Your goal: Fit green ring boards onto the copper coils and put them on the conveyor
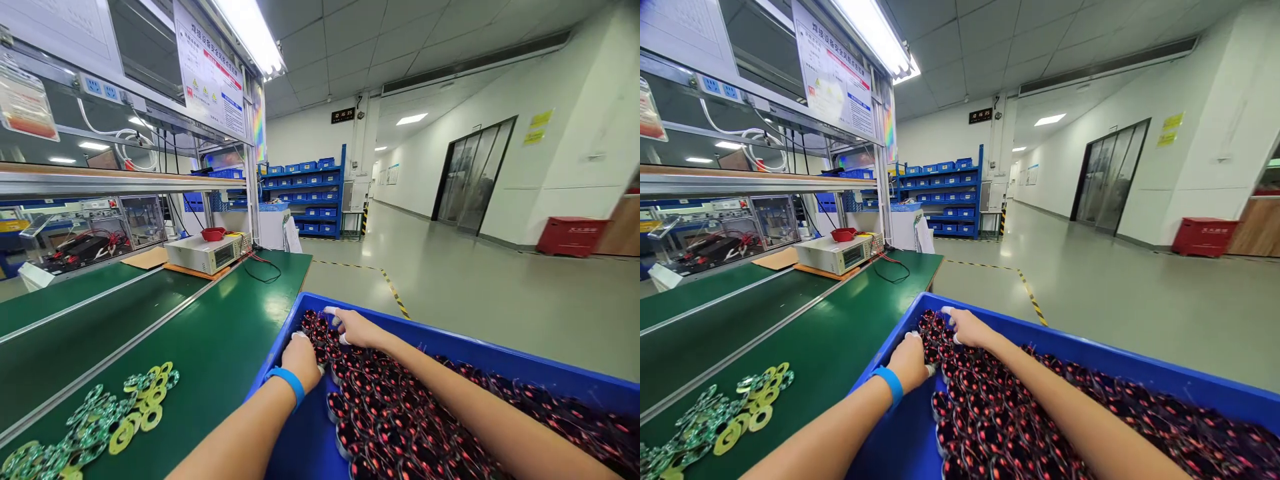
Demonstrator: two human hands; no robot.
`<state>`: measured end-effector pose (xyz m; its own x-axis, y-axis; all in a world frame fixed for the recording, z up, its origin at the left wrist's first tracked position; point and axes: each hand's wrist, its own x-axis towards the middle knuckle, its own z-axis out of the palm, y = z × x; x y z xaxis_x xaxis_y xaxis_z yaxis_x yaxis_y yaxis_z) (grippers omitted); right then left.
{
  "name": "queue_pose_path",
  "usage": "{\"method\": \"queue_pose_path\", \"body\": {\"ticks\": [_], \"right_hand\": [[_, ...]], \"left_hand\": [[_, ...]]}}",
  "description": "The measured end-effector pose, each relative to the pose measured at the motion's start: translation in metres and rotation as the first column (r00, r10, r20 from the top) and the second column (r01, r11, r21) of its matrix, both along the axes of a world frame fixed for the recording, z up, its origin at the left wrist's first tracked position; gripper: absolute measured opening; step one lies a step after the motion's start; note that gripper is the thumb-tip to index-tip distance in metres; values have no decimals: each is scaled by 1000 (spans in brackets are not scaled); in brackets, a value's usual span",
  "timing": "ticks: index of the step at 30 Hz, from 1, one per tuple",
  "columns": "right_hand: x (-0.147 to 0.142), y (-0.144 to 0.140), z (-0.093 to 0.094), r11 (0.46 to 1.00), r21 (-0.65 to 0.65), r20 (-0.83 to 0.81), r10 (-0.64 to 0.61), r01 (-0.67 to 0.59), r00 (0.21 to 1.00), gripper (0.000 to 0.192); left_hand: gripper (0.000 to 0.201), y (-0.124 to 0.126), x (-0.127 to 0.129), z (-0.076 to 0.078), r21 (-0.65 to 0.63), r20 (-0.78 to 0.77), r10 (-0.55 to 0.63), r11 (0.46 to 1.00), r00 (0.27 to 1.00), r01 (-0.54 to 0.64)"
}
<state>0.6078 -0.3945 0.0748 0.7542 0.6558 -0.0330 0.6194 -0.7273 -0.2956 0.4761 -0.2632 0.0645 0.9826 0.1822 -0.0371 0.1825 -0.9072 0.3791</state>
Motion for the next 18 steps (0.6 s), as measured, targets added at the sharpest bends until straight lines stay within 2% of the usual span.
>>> {"method": "queue_pose_path", "body": {"ticks": [3, 8, 18], "right_hand": [[-2, 6, -4, 999, -3, 40, 33, -33, 999, 85], [4, 12, 1, 987, -104, 18, 121, -119, 992, 92], [17, 29, 10, 938, -267, -2, 229, -221, 973, 95]], "left_hand": [[49, 0, 2, -2, 1, 7, 4, 1000, 1000, -4], [49, -1, 3, -2, -6, 9, 19, 1000, 1000, -19], [81, 0, 16, 1, -71, 0, 17, 997, 1000, -17]]}}
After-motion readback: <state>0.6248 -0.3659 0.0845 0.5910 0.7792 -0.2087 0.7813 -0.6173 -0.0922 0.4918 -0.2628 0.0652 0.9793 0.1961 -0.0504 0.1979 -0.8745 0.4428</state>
